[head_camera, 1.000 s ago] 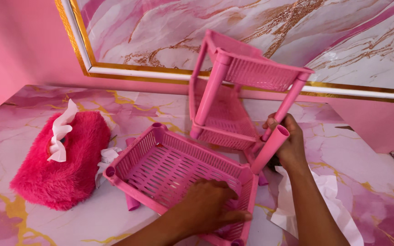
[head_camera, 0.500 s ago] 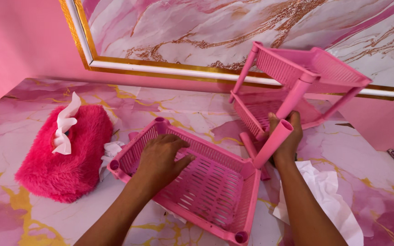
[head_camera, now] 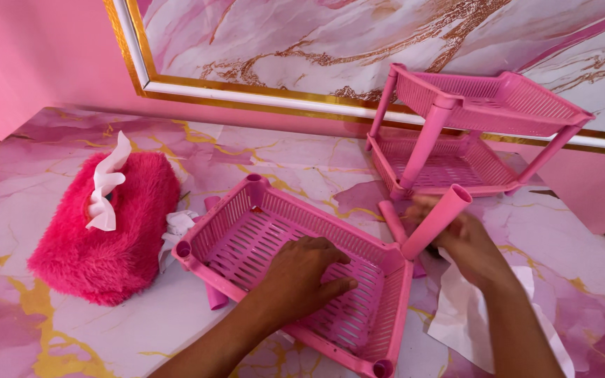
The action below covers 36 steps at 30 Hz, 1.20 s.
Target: The person disassembles a pink three-tier plastic shelving unit on a marble-patterned countertop. They remove the vertical support poles from the baskets, then wipe each pole with a tissue. The baskets and poles remain separated on the counter at the end.
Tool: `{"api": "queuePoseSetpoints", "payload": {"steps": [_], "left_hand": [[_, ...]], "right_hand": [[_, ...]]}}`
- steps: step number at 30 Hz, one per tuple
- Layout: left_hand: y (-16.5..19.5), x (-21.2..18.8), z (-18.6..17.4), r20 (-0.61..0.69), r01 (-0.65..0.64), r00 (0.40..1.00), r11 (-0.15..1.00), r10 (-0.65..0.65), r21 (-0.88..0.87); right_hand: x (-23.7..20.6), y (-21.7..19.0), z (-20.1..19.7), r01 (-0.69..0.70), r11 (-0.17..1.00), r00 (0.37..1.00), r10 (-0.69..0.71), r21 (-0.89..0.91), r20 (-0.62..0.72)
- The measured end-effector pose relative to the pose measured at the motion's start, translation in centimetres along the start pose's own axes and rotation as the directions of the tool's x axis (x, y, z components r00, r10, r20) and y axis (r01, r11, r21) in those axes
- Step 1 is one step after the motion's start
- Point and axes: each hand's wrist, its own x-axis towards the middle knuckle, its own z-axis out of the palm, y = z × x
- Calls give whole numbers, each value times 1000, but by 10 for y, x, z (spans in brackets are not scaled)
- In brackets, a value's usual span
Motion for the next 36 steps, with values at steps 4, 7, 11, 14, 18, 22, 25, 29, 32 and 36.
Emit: {"api": "queuePoseSetpoints", "payload": {"steps": [4,7,11,14,18,22,25,29,32,36], "left_hand": [[5,6,12,43,14,999,999,-12,-39],[19,14,21,76,14,997,997,-9,-70],[31,28,22,88,63,994,998,-62,-1],[25,49,31,129,143,977,970,-170,194],[-6,75,61,-59,201,979,893,-194,403],[-59,79,82,-9,215,972,871,-235,442],[-89,74,91,9,78,995,862,-95,500],[-107,74,98,20,17,999,877,-30,481],[-110,76,100,38,10,999,873,-32,487],[-109,77,101,28,30,998,832,-55,554]], "right_hand": [[-24,-3,30,-112,964,981,146,240,-127],[-9,17,57,221,945,951,-153,242,-269],[20,24,70,476,866,821,-374,154,-432],[37,18,85,464,885,748,-369,37,-552],[50,21,124,454,891,745,-397,-29,-536],[60,30,145,203,979,865,-169,22,-473],[68,35,152,216,971,878,-241,-106,-413],[77,44,157,359,875,773,-474,-324,-422],[82,50,159,324,890,769,-445,-320,-460],[89,54,156,218,938,756,-337,-270,-562]]}}
